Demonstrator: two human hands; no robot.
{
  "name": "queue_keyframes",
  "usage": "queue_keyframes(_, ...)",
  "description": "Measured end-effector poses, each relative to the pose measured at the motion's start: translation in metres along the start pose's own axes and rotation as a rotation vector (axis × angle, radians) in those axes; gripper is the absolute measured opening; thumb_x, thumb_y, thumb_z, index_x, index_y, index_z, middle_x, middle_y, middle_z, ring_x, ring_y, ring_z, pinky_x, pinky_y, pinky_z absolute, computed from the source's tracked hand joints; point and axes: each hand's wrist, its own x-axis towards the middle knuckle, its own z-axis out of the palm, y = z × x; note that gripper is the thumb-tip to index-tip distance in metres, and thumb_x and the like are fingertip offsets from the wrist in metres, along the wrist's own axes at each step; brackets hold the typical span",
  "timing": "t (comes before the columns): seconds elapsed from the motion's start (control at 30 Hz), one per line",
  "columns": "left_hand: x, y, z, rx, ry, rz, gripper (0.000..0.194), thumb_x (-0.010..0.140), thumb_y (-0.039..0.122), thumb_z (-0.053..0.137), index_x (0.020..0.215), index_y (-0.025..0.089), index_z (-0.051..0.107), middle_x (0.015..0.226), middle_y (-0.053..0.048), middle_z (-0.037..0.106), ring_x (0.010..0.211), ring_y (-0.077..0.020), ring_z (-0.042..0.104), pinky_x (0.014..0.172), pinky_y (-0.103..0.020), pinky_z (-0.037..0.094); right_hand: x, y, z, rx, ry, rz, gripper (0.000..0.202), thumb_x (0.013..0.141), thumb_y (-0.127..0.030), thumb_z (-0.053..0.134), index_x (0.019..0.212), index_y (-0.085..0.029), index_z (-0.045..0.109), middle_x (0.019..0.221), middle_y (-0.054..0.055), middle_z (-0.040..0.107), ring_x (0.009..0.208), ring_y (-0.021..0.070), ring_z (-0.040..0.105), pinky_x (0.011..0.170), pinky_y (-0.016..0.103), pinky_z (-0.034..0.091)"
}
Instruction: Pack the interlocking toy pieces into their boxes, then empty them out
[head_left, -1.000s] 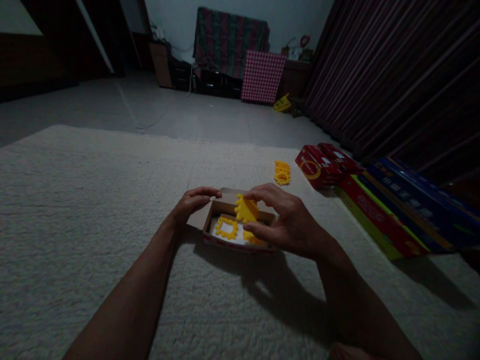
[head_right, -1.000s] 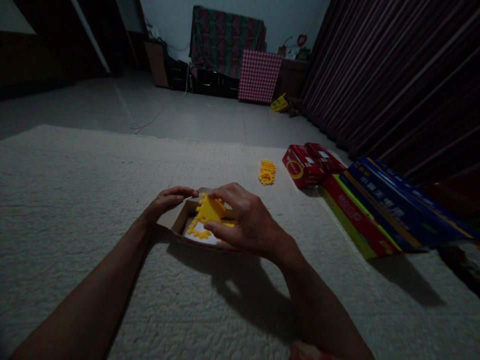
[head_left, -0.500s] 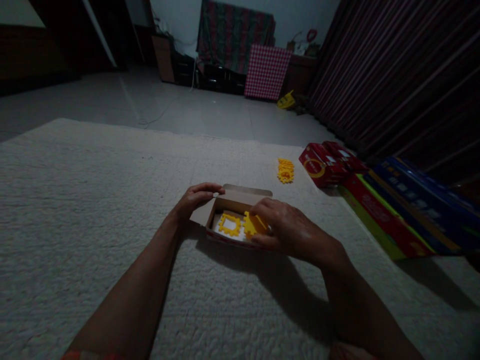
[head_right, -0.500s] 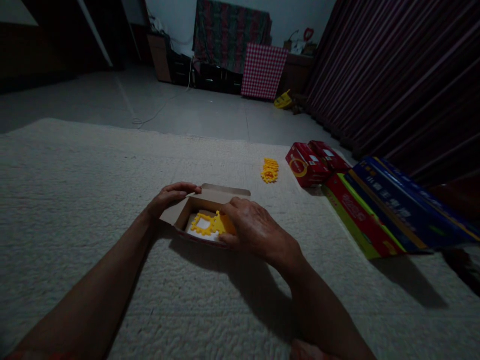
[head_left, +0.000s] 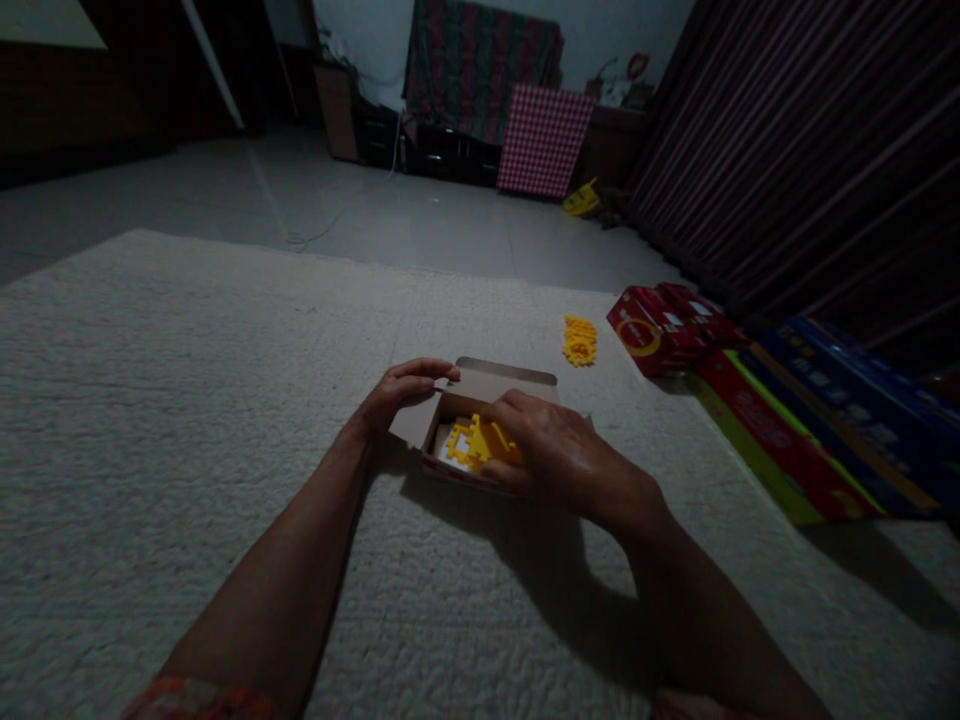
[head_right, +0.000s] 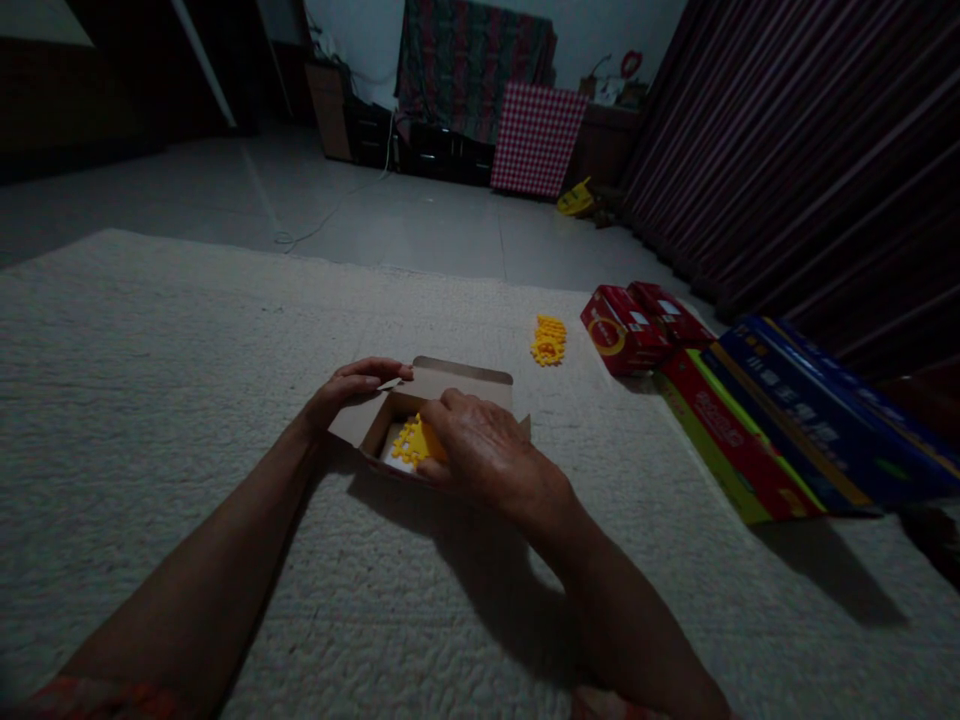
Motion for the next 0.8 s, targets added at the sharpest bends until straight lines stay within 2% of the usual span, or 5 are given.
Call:
queue_keyframes(0.2, 0.003, -0.003, -0.002, -0.015, -0.014, 0.012, 0.031, 0.065, 0.029, 0.077, 0.095, 0.022, 0.080, 0.106, -0.005, 0.079, 0.110, -0.0264, 0.068, 0.103, -0.042, 0.046, 0.013, -0.007, 0.011, 0.004, -0.005, -0.017, 0.032, 0.090, -0.039, 0.071, 0.114, -0.019, 0.062, 0.107, 0.009, 0.065, 0.086, 0.0217, 0.062, 0.073, 0.033, 0.046)
queue_keyframes(0.37, 0.004, -0.006, -0.003, -0.007, -0.020, 0.011, 0.031, 0.067, 0.031, 0.077, 0.097, 0.023, 0.079, 0.108, -0.006, 0.079, 0.111, -0.0265, 0.067, 0.102, -0.041, 0.046, 0.012, -0.005, 0.010, 0.036, 0.040, -0.017, 0.025, 0.089, -0.031, 0.071, 0.110, -0.020, 0.064, 0.110, 0.009, 0.066, 0.087, 0.0215, 0.063, 0.072, 0.032, 0.046)
queue_keyframes(0.47, 0.004, -0.004, -0.002, 0.014, -0.013, -0.001, 0.031, 0.066, 0.032, 0.077, 0.096, 0.024, 0.080, 0.107, -0.006, 0.079, 0.110, -0.0270, 0.067, 0.101, -0.042, 0.046, 0.011, 0.000, 0.011, 0.036, 0.008, -0.046, 0.014, 0.090, -0.021, 0.068, 0.104, -0.018, 0.067, 0.104, 0.009, 0.068, 0.084, 0.0195, 0.062, 0.070, 0.030, 0.044)
queue_keyframes(0.57, 0.002, -0.001, -0.001, 0.022, -0.013, 0.003, 0.031, 0.065, 0.031, 0.077, 0.095, 0.023, 0.080, 0.105, -0.006, 0.079, 0.110, -0.0275, 0.067, 0.101, -0.043, 0.046, 0.013, 0.002, 0.012, 0.049, -0.041, -0.085, 0.007, 0.089, -0.019, 0.066, 0.095, -0.019, 0.070, 0.094, 0.007, 0.070, 0.078, 0.0180, 0.061, 0.066, 0.028, 0.041)
queue_keyframes(0.8, 0.002, -0.002, 0.000, 0.007, -0.010, -0.007, 0.030, 0.066, 0.030, 0.077, 0.094, 0.023, 0.079, 0.105, -0.006, 0.079, 0.109, -0.0273, 0.068, 0.100, -0.042, 0.047, 0.020, -0.002, 0.020, 0.019, -0.062, -0.087, 0.010, 0.086, -0.015, 0.064, 0.086, -0.019, 0.073, 0.089, 0.007, 0.071, 0.069, 0.0155, 0.058, 0.058, 0.028, 0.033)
